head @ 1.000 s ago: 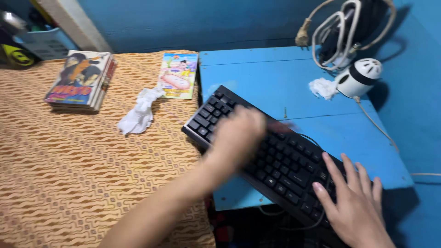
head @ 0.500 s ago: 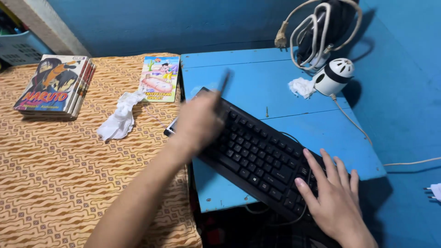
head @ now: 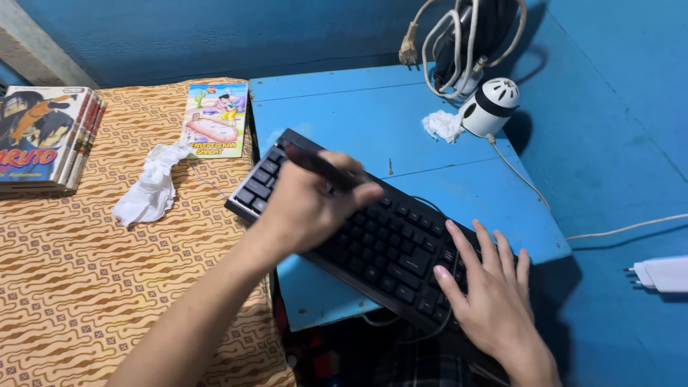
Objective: Cleaning a computer keyboard with a brush.
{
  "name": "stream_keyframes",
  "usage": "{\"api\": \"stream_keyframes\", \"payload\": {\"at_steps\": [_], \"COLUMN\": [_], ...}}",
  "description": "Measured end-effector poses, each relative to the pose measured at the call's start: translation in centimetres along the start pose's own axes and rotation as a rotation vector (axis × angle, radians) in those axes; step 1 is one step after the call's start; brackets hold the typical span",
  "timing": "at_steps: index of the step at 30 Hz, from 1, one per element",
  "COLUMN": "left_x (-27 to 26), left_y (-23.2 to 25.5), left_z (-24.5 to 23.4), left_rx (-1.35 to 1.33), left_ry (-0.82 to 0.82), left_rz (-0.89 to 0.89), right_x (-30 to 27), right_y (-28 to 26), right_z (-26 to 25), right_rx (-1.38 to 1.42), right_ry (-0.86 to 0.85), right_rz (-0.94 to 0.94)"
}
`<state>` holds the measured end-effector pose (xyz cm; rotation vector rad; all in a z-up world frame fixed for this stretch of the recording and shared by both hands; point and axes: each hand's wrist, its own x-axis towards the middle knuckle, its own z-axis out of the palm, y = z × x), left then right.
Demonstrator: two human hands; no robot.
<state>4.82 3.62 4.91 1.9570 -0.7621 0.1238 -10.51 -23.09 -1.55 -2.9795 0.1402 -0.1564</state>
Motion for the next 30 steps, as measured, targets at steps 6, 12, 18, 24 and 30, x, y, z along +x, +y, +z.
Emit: {"api": "stream_keyframes", "payload": {"at_steps": [6, 12, 18, 24, 30], "left_x": [-0.9, -1.3, -1.5, -0.9, -0.8], "left_y": [2.4, 1.0, 1.3, 1.9, 1.6], "left_z": [1.7, 1.6, 1.5, 1.2, 0.8], "left_rx": [-0.126, -0.163, -0.193, -0.187, -0.159], "left_ry": [-0.289, -0.314, -0.458, -0.498, -0.488], "left_rz": [0.057, 0.227, 0.174, 0.064, 0.052], "right_x": [0.1, 0.3, 0.3, 0.3, 0.2], "right_y": [-2.9, -3.7, -3.6, -3.3, -3.2], "right_z": [-0.1, -0.3, -0.4, -0.2, -0.2], "right_rx": [-0.001, 0.006, -0.002, -0.007, 0.017], "right_ry": [0.029, 0.005, 0.003, -0.018, 0.002], "right_rz": [0.085, 0.122, 0.103, 0.094, 0.082]}}
